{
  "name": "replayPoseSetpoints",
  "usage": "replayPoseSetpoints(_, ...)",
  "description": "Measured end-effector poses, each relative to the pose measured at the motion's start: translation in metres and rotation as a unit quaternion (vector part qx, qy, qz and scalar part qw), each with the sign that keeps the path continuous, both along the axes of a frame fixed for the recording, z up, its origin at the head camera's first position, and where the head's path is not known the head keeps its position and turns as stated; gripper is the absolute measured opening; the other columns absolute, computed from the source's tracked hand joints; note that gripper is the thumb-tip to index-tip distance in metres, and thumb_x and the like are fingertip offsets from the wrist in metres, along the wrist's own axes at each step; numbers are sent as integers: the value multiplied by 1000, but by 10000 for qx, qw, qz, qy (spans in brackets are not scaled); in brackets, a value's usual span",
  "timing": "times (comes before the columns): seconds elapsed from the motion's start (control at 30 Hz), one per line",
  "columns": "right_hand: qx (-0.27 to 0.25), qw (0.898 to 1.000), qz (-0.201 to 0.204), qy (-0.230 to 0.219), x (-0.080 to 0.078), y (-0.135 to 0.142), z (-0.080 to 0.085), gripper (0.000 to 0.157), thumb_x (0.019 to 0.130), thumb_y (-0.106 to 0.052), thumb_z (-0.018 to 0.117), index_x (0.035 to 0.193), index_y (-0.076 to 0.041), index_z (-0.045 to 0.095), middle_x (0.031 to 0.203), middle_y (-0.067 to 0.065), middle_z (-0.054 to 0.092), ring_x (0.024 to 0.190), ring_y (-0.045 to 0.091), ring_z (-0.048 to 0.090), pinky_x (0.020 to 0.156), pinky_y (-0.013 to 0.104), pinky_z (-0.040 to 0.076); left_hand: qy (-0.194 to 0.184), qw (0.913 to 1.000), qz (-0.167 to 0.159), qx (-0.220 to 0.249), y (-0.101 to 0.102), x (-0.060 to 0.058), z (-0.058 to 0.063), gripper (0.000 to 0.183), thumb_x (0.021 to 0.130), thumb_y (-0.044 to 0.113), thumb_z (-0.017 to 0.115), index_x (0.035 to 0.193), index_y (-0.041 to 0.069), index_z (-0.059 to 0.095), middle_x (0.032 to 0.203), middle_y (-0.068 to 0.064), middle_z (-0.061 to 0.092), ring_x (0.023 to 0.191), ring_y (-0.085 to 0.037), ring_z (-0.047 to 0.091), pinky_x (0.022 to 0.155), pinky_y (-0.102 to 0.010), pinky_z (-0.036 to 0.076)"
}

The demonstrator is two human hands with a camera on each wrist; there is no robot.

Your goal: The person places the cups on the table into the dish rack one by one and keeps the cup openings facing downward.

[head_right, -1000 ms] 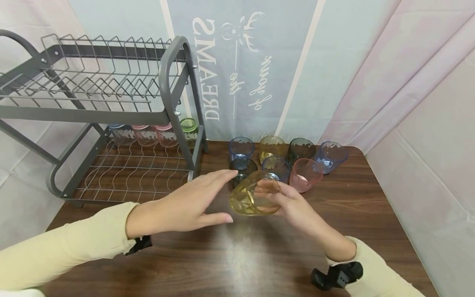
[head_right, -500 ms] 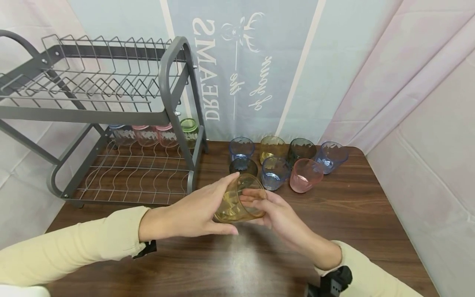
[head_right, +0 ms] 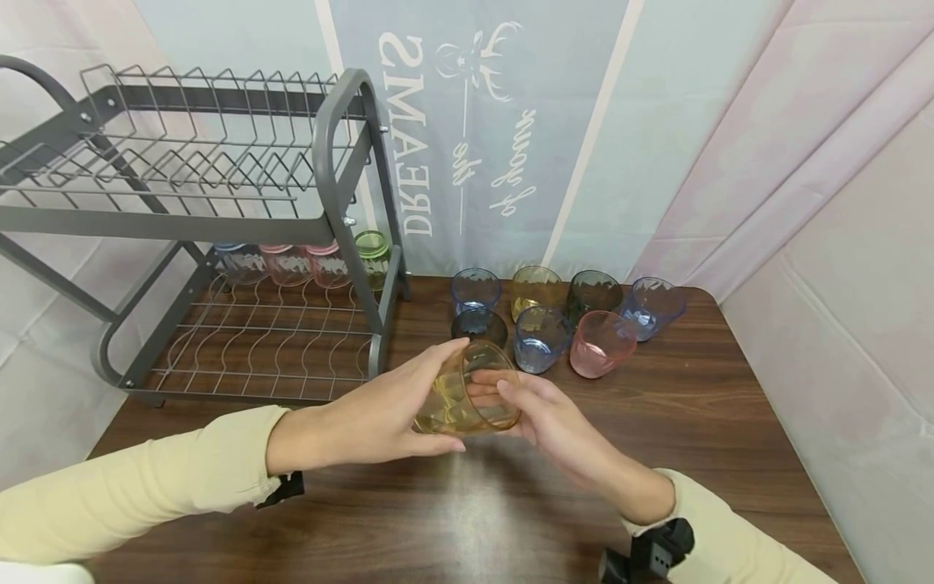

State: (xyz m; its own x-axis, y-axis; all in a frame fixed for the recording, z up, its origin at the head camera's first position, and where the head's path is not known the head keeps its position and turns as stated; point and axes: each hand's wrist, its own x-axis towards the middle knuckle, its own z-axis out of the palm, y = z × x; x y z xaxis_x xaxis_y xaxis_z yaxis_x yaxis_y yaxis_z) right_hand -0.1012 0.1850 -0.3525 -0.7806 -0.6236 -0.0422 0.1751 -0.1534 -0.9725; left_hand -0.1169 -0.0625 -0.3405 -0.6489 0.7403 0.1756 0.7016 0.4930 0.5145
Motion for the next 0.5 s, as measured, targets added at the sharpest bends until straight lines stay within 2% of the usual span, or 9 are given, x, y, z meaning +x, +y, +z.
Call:
replayPoseSetpoints(0.13, 67, 10000, -24, 23, -1, 0, -1, 35, 111, -16, 38, 140, -1, 53, 131, 5, 68, 121, 18, 64, 99, 33, 53, -7, 10000, 3, 48, -1, -1, 0, 107, 87, 47, 80, 159, 2, 14, 155, -17, 40, 142, -24, 43, 117, -36, 35)
replayPoseSetpoints(0.23, 122, 9999, -33, 20, -2, 0, -2, 33, 111, -14, 40, 138, -1, 53, 127, 5, 69, 117, 19, 66, 96, 36, 55, -164, 9995, 68, 262, -3, -1, 0, 105, 85, 44, 83, 157, 3, 18, 150, -16, 47, 136, -23, 49, 114, -35, 39)
replayPoseSetpoints(0.37, 314, 9994, 45, 167, -4, 1, -5, 36, 110, -13, 39, 139, 6, 49, 125, 7, 69, 114, 20, 67, 93, 41, 57, -496, 9959, 89, 755, -6, -1, 0, 92, 83, 38, 86, 146, 4, 28, 139, -14, 56, 128, -20, 56, 110, -34, 44)
replayPoseSetpoints(0.5, 527, 9983, 98, 230, -4, 0, -10, 38, 110, -14, 40, 141, 7, 49, 125, 7, 69, 113, 20, 66, 90, 41, 58, -708, 9919, 125, 1046, -9, 0, 0, 83, 83, 35, 87, 139, 8, 32, 135, -10, 57, 126, -18, 57, 109, -33, 45)
